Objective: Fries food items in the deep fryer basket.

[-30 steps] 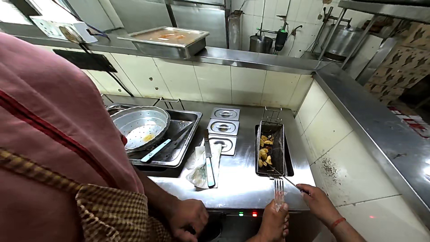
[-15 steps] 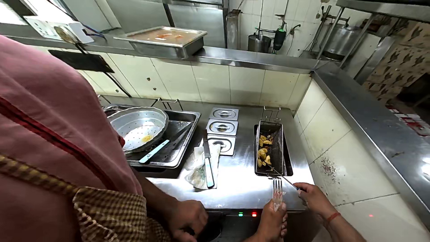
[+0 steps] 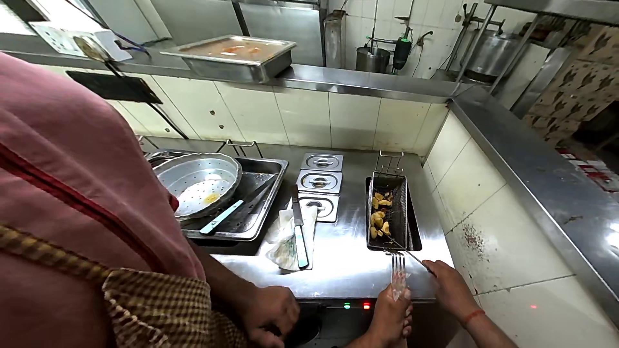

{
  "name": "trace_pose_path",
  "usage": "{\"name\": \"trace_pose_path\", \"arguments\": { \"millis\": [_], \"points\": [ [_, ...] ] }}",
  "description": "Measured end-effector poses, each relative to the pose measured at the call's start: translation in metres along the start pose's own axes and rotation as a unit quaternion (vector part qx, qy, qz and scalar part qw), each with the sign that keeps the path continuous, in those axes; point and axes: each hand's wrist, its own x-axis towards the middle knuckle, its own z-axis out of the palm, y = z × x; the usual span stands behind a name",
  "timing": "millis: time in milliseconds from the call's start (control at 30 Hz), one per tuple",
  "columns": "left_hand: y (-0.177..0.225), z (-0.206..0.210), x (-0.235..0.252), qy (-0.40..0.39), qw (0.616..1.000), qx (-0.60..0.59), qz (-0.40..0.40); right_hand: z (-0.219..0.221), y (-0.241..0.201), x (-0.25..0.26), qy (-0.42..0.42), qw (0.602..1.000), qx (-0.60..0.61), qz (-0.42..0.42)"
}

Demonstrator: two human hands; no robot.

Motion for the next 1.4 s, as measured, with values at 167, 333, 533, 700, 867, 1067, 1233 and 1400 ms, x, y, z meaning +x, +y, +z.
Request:
{"name": "trace_pose_path", "arguments": {
  "millis": [167,333,533,700,867,1067,1233,1400],
  "points": [
    [-0.003,-0.002,0.001,-0.004,1.000,0.011,0.005,0.022,-0.018,-0.005,-0.012,0.891,0.431,0.140],
    [-0.004,-0.004,0.000,-0.004,0.999,0.046,0.005,0.025,-0.015,-0.009,0.037,0.994,0.107,0.004],
    [-0.004,-0.004,-0.001,-0.009,0.999,0.034,0.008,0.018,0.008,-0.005,0.063,0.981,-0.174,-0.058],
    [-0.005,-0.004,0.000,-0.015,0.999,0.030,0.006,0.020,0.027,0.002,0.065,0.996,-0.037,-0.053],
    [-0.005,-0.004,-0.001,-0.017,0.999,0.042,0.008,0.018,0.029,0.006,-0.027,0.892,0.444,0.084],
    [0.000,-0.003,-0.004,-0.015,0.999,0.031,-0.002,-0.013,-0.001,0.001,-0.008,0.999,0.037,0.013],
    [-0.001,-0.001,-0.004,-0.034,0.999,0.029,0.002,-0.049,-0.037,-0.004,-0.024,0.988,-0.153,0.025],
    [-0.003,-0.003,-0.003,-0.032,0.999,0.023,0.008,-0.066,-0.052,-0.014,-0.025,0.978,-0.205,0.030]
  ]
}}
